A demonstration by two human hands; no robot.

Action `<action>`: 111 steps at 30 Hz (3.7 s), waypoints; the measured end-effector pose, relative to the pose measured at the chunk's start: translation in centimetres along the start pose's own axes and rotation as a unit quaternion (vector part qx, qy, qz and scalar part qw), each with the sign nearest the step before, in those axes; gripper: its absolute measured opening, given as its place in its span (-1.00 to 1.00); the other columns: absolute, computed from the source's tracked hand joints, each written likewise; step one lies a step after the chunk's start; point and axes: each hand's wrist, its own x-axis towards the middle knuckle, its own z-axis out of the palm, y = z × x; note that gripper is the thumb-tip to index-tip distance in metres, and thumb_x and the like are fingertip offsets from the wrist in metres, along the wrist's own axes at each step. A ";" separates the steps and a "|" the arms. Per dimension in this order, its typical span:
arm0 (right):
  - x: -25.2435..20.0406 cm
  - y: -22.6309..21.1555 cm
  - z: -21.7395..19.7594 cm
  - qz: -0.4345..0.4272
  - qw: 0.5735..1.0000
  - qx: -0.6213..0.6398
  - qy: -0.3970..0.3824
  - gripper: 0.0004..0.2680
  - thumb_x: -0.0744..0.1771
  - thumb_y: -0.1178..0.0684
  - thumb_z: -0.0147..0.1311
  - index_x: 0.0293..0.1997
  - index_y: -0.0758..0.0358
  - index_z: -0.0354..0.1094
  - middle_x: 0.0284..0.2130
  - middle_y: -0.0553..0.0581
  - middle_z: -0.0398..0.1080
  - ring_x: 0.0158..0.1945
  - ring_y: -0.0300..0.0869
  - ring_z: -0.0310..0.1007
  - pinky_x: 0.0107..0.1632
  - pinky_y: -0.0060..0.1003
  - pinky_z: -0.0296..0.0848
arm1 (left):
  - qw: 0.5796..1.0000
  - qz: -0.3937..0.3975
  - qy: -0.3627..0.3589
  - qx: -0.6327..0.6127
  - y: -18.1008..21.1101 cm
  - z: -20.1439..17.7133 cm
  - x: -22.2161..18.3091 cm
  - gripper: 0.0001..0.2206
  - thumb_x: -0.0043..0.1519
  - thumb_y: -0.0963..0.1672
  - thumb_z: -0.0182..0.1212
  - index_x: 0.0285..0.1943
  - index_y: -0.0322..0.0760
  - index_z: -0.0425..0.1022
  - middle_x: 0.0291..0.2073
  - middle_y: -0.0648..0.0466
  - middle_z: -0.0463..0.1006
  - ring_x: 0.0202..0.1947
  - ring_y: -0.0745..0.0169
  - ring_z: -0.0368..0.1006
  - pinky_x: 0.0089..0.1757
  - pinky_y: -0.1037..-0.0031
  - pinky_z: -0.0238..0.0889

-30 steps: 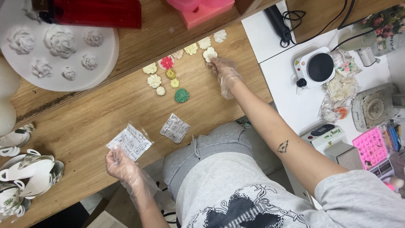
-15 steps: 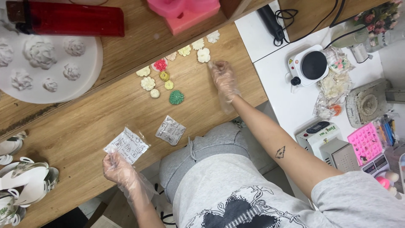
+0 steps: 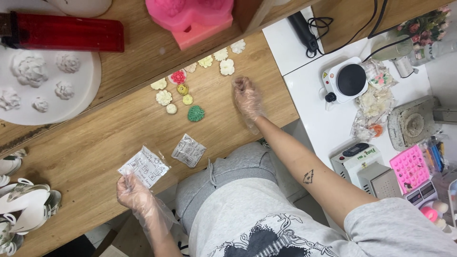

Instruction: Packaging small decorative flower-shaped wax melts into small bags.

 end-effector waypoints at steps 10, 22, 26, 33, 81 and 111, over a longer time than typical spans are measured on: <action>1.1 -7.2 0.5 0.003 0.999 -0.029 0.020 -0.28 0.27 -0.34 0.18 0.47 0.31 -0.10 0.21 0.37 0.12 0.27 0.07 0.18 0.31 -0.12 0.28 | 1.000 0.016 0.012 -0.008 2.6 1.0 -0.5 -0.93 0.36 -0.22 0.31 -0.15 -0.39 0.54 -0.32 0.13 0.61 -0.36 0.49 0.45 -0.36 0.65 0.33; 3.0 -5.1 1.2 0.075 0.997 0.003 0.016 -0.39 0.28 -0.26 0.27 0.36 0.26 0.07 0.15 0.36 0.14 0.25 0.14 0.17 0.29 -0.07 0.23 | 0.999 -0.021 0.021 -0.015 4.9 0.7 -2.9 -0.92 0.40 -0.19 0.28 -0.14 -0.35 0.53 -0.31 0.12 0.62 -0.35 0.47 0.52 -0.34 0.65 0.40; 3.4 -2.1 2.0 0.008 0.996 -0.064 0.056 -0.49 0.25 -0.22 0.34 0.23 0.22 0.26 0.15 0.34 0.19 0.25 0.17 0.22 0.23 -0.05 0.33 | 1.000 -0.007 0.022 -0.006 3.0 0.8 -3.2 -0.91 0.40 -0.19 0.28 -0.14 -0.35 0.53 -0.32 0.11 0.63 -0.37 0.46 0.51 -0.37 0.64 0.36; 3.2 -2.9 0.9 -0.002 0.999 -0.008 0.052 -0.54 0.24 -0.13 0.40 0.19 0.10 0.31 0.11 0.24 0.26 0.20 0.08 0.31 0.20 -0.09 0.38 | 0.998 -0.018 0.009 -0.055 5.1 2.8 -4.6 -0.88 0.40 -0.16 0.27 -0.16 -0.36 0.53 -0.33 0.10 0.64 -0.39 0.47 0.52 -0.34 0.63 0.42; -13.4 -11.8 0.5 0.169 0.815 0.519 -0.193 -0.80 0.28 0.28 0.25 -0.03 0.40 0.42 -0.18 0.18 0.54 -0.11 -0.21 0.56 0.00 -0.35 0.58 | 0.977 -0.073 -0.185 -0.074 10.8 6.9 -12.0 -0.80 0.36 -0.11 0.23 -0.20 -0.33 0.35 -0.44 0.00 0.52 -0.54 0.43 0.41 -0.56 0.61 0.36; -12.7 -21.9 -8.9 -0.046 0.885 0.311 -0.344 -0.79 0.32 0.18 0.22 0.05 0.34 0.51 -0.02 0.16 0.56 0.04 -0.22 0.53 0.14 -0.35 0.52 | 0.895 0.013 -0.420 -0.150 25.2 4.5 -6.7 -0.45 0.27 -0.27 0.26 0.47 -0.37 0.23 0.05 0.00 0.57 -0.08 0.43 0.51 -0.06 0.62 0.43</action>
